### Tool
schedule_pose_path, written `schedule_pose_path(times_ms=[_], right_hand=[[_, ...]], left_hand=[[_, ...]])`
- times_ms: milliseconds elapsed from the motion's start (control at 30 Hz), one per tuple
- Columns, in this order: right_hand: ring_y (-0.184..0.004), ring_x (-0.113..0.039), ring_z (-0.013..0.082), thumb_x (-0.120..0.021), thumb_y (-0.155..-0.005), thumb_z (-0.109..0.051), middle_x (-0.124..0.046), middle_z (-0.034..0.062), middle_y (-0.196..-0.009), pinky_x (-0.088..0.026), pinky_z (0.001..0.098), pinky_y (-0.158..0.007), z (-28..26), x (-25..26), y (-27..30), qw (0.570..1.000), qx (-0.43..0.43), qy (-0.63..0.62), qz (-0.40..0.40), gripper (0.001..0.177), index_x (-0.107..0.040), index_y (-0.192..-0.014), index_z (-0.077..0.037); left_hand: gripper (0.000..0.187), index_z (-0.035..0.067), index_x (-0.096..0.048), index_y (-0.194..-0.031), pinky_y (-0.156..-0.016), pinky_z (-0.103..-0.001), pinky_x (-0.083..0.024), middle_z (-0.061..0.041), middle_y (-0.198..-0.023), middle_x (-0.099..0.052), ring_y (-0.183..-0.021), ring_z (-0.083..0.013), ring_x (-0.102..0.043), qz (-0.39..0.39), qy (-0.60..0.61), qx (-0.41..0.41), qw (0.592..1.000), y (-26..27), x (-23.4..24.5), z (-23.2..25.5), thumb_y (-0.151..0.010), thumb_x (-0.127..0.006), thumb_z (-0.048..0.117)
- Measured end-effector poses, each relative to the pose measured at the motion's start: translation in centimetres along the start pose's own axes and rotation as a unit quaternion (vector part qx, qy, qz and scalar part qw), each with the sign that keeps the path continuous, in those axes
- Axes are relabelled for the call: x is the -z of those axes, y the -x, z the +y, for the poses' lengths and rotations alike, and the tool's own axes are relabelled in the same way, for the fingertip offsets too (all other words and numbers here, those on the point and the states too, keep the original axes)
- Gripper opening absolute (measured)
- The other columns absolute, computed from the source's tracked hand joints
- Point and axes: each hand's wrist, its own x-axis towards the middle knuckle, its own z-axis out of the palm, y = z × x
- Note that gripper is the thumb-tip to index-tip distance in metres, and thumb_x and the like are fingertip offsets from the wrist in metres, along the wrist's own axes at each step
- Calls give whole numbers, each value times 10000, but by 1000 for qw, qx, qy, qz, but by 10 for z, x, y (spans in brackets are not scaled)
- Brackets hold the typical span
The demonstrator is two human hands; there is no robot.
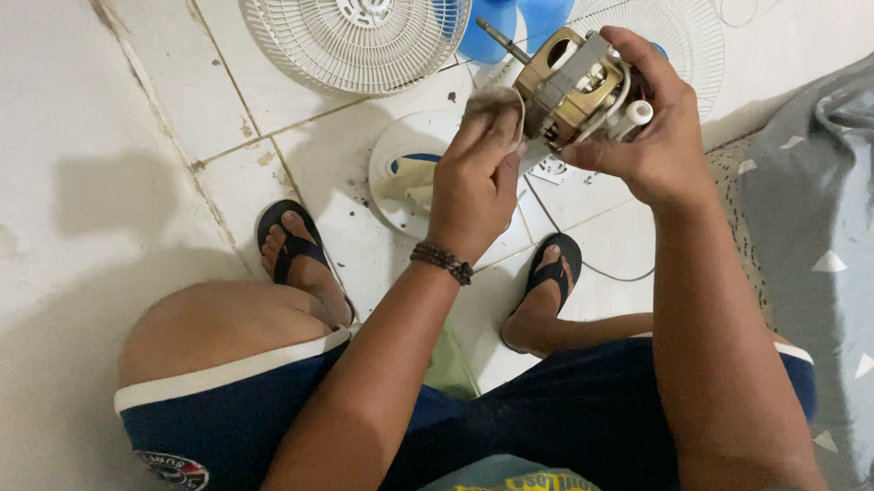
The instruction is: The person sits on the floor and wipes a disassembled electric fan motor with a cloth. They rotate the motor to clean different sides and wipe around the wires and housing.
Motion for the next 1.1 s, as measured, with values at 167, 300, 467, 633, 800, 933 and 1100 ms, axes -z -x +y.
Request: schedule_pose_path(times_ms=[167, 300, 467, 633, 800, 933, 1100], right_hand=[[-1218, -613, 170, -951, -606, -15, -624, 44, -1305, -516, 321, -1125, 0, 1, 0, 999, 19, 49, -3, 1001, -525, -1512, -1], [-1239, -604, 169, -942, -599, -3, -608, 36, -1321, -510, 336, -1162, -2, 3, 2, 999, 14, 45, -5, 1027, -527, -1539, -9], [-1251, -604, 171, -928, -587, 10, -614, 37, -1343, -513, 337, -1169, 1, 4, 3, 1000, 5, 26, -2, 1027, -529, -1532, -7], [-1210, -609, 165, -930, -599, 20, -617, 42, -1296, -518, 332, -1155, -2, 2, 1, 999, 9, 30, -11, 1011, -533, -1529, 0], [-1190, -612, 160, -911, -608, 35, -624, 51, -1278, -533, 322, -1133, 0, 1, 2, 1000, 3, 10, -9, 1006, -528, -1537, 1], [-1209, -610, 168, -918, -598, 28, -617, 53, -1305, -544, 322, -1100, -2, 2, 3, 999, -16, 28, 6, 1014, -520, -1530, 0], [-1266, -604, 181, -930, -627, 40, -613, 60, -1356, -517, 330, -1139, -3, -2, 4, 1000, 0, 21, -10, 1022, -496, -1552, 6]], left_hand=[[407, 3, -664, -1260, -932, -404, -576, -215, -1205, -689, -1083, -380, -688, -28, -51, 23, 998, -9, 3, -5, -867, -603, -86], [300, 57, -750, -1026, -861, -435, -562, -195, -1004, -719, -954, -371, -708, -136, -187, 117, 966, -12, 16, -10, -779, -628, -63], [242, 11, -715, -1052, -810, -435, -552, -199, -998, -725, -929, -385, -699, -29, -181, 125, 975, -11, 29, -20, -826, -660, -56], [202, 6, -674, -1148, -863, -346, -591, -150, -1105, -740, -986, -276, -751, 23, 72, 107, 991, -15, 23, -17, -948, -681, 35], [258, 3, -686, -1184, -840, -340, -581, -139, -1059, -730, -945, -271, -740, 2, 39, 51, 998, -10, 13, -7, -930, -706, 43], [234, -1, -679, -1174, -870, -348, -575, -141, -1072, -718, -978, -297, -721, 21, 26, 29, 999, -9, 6, -1, -948, -716, 45], [184, 17, -698, -1140, -895, -346, -592, -137, -1109, -724, -1025, -289, -738, 64, 21, 14, 998, -4, -4, 4, -956, -708, 32]])
